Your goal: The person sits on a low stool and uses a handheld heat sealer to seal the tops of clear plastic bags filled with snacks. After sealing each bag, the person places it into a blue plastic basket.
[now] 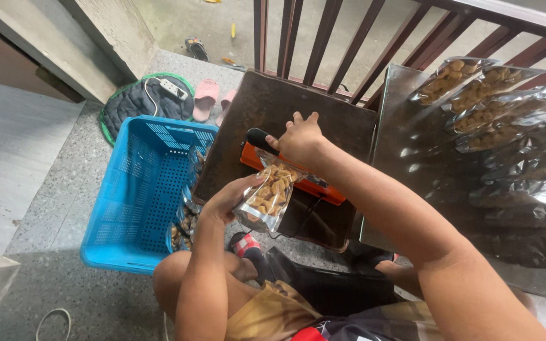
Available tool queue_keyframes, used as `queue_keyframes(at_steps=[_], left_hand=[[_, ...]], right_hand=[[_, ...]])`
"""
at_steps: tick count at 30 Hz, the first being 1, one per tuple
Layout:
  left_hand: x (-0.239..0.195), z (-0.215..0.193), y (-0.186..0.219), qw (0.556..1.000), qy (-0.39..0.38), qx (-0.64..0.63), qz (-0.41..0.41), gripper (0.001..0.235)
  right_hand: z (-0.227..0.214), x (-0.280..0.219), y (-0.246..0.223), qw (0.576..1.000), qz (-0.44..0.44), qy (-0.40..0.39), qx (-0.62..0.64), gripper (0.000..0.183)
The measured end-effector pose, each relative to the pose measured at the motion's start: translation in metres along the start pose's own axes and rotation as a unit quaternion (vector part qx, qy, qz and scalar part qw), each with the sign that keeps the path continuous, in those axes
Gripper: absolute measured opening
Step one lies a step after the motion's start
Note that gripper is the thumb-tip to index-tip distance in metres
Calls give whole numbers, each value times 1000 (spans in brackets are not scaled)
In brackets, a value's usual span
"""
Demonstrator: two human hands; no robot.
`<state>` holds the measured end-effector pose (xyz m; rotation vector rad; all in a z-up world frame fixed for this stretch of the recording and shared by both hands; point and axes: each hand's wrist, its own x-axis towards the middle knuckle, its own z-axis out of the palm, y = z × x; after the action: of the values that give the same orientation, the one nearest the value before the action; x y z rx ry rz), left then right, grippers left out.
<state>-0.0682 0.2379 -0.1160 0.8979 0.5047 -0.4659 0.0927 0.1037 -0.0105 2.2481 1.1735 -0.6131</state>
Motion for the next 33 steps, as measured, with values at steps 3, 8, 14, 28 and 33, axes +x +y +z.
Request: queue_keyframes(at_steps=[3, 8, 14, 28, 33], left_hand=[[-2, 2, 1, 1000, 6, 0, 0, 58], [-3, 4, 2, 999, 30, 33, -4, 61], [-1, 2, 0, 999, 31, 27, -8, 63], [-24, -4, -12, 994, -75, 44, 73, 71], [-55, 2, -23, 980, -149, -14, 131, 72]], right_hand=[[-1, -3, -2, 1000, 10, -18, 6, 65], [-6, -5, -1, 999, 6, -35, 13, 66], [-6, -10, -4, 999, 12, -39, 9, 86], [45, -33, 42, 974, -42, 170, 144, 63], [37, -80, 55, 901, -46, 65, 426, 56]])
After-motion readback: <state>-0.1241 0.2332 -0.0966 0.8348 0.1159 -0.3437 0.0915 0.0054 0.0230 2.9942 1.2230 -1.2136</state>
